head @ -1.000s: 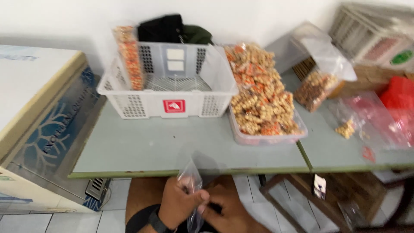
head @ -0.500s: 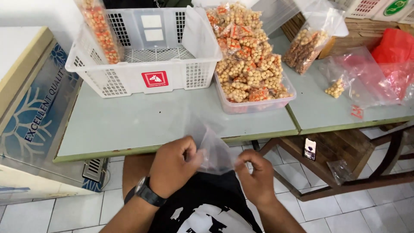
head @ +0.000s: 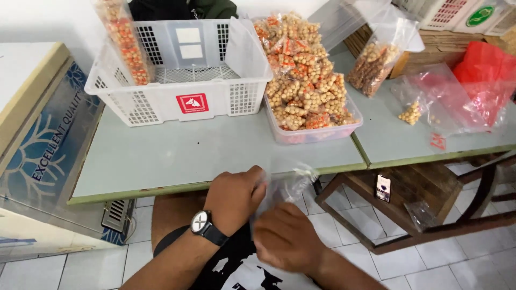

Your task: Manually filling small plastic bags with puffed snacks from a container and organizing them into a white plastic crate.

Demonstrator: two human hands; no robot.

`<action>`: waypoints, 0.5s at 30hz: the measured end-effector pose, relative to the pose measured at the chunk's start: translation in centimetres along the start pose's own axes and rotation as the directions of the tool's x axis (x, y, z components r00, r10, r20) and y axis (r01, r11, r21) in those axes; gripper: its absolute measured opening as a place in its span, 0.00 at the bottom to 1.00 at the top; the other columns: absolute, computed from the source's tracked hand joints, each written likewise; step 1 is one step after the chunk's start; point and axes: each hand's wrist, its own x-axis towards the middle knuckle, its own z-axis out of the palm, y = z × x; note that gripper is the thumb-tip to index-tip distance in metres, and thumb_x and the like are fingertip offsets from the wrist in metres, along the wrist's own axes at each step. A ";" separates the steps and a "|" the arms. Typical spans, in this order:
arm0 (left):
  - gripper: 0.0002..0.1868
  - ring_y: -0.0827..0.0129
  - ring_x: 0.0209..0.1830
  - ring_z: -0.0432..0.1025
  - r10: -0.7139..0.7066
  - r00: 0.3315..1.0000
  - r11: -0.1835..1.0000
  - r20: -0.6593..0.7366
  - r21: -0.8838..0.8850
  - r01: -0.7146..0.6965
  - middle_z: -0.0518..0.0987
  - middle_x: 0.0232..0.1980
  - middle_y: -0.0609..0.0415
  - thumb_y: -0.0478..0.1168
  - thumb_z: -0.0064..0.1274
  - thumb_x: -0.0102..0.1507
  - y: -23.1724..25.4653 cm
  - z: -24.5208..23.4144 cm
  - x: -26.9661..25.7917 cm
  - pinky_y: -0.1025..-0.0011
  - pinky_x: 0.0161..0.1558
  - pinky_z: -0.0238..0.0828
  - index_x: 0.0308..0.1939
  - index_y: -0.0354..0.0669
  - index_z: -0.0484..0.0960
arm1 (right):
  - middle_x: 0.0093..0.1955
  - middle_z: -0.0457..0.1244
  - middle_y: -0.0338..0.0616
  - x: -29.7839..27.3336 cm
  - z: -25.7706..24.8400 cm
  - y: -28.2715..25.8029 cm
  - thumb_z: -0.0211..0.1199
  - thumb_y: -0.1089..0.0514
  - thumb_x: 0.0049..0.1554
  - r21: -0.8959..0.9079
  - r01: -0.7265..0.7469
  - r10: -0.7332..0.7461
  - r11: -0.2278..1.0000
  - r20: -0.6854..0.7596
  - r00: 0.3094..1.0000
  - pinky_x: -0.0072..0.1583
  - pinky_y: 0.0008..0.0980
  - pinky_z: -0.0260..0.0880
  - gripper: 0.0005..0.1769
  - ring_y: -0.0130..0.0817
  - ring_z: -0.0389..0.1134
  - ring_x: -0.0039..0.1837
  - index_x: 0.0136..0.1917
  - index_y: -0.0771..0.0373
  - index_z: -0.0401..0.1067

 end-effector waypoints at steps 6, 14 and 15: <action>0.03 0.53 0.22 0.75 0.104 0.995 0.994 0.006 0.015 -0.105 0.83 0.25 0.61 0.44 0.62 0.72 -0.3 0.2 -0.6 0.53 0.30 0.70 0.48 0.55 0.84 | 0.55 0.74 0.44 -5.1 2.3 3.3 0.62 0.56 0.69 -0.218 -0.453 0.499 0.865 0.268 0.824 0.41 0.52 0.65 0.14 0.56 0.68 0.35 0.65 0.60 0.79; 0.05 0.47 0.14 0.75 0.179 0.982 0.952 -0.059 0.261 -0.158 0.79 0.20 0.57 0.43 0.58 0.66 4.1 1.5 -2.1 0.46 0.19 0.67 0.45 0.53 0.82 | 0.50 0.74 0.51 -8.5 4.7 2.2 0.53 0.68 0.66 0.644 -0.749 0.769 -0.157 0.555 0.316 0.53 0.37 0.81 0.15 0.39 0.75 0.50 0.62 0.70 0.77; 0.03 0.48 0.16 0.77 0.197 0.980 0.955 -0.035 0.235 -0.183 0.82 0.24 0.55 0.41 0.57 0.67 5.1 0.8 -2.2 0.47 0.22 0.70 0.43 0.49 0.80 | 0.57 0.74 0.55 -9.9 5.9 1.9 0.53 0.77 0.60 0.875 -0.393 0.815 -0.282 0.435 0.383 0.65 0.42 0.76 0.26 0.41 0.74 0.62 0.69 0.78 0.79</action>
